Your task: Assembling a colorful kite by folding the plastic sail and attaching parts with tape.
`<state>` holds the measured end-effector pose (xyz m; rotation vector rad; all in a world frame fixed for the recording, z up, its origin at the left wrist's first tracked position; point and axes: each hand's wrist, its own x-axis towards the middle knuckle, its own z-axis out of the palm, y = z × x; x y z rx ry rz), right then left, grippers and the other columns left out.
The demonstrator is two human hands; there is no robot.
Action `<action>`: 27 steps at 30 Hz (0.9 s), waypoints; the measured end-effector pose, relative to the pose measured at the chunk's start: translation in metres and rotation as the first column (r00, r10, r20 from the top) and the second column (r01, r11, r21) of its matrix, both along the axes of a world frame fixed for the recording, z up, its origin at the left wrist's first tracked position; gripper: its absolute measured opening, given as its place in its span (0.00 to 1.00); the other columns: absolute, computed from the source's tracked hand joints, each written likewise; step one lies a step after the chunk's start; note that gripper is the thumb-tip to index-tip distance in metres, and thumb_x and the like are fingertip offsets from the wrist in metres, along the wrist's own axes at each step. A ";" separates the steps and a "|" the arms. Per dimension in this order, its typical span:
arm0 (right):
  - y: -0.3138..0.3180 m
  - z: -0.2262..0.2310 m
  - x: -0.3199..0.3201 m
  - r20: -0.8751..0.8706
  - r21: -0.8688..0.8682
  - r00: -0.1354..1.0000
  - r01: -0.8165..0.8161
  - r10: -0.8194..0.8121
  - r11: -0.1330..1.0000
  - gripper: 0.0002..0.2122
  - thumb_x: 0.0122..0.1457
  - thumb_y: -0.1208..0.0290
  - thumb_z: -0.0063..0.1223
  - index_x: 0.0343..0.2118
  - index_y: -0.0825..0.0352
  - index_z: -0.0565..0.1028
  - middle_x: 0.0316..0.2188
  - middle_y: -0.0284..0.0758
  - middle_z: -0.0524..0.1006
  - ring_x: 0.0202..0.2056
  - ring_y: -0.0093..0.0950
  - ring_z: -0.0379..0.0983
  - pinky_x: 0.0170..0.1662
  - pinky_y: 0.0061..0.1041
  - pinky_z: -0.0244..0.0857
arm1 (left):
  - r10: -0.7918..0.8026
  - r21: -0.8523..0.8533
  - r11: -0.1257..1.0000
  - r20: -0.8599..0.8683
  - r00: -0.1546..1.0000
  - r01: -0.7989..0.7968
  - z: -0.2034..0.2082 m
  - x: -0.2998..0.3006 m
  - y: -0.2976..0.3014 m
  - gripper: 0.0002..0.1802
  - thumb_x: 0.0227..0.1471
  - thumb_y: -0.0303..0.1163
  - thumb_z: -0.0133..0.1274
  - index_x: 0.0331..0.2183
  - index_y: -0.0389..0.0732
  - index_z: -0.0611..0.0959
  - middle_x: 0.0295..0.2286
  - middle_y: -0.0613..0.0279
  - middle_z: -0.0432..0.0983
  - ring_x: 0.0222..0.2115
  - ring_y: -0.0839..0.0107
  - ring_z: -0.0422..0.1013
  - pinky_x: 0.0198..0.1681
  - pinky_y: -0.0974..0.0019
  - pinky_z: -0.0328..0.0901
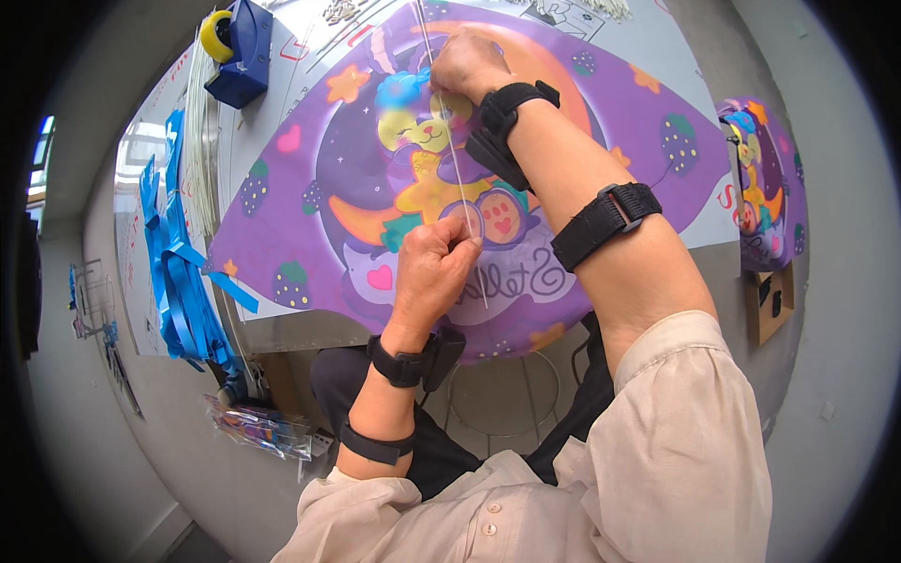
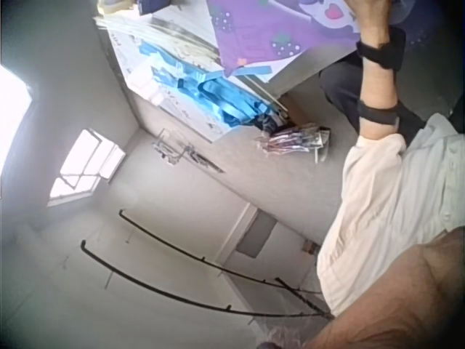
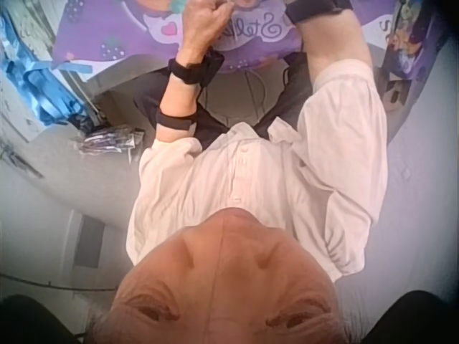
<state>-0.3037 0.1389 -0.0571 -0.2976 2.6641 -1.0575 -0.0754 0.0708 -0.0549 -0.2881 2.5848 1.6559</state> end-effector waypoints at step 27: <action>0.009 0.005 0.021 0.027 0.118 0.996 -0.084 0.081 0.989 0.11 0.39 0.67 0.62 0.26 0.69 0.80 0.27 0.46 0.79 0.33 0.40 0.78 0.39 0.34 0.70 | 0.003 -0.026 1.000 -0.001 1.000 -0.003 -0.002 -0.004 0.000 0.08 0.40 0.27 0.49 0.19 0.31 0.74 0.11 0.57 0.60 0.14 0.74 0.57 0.19 0.67 0.56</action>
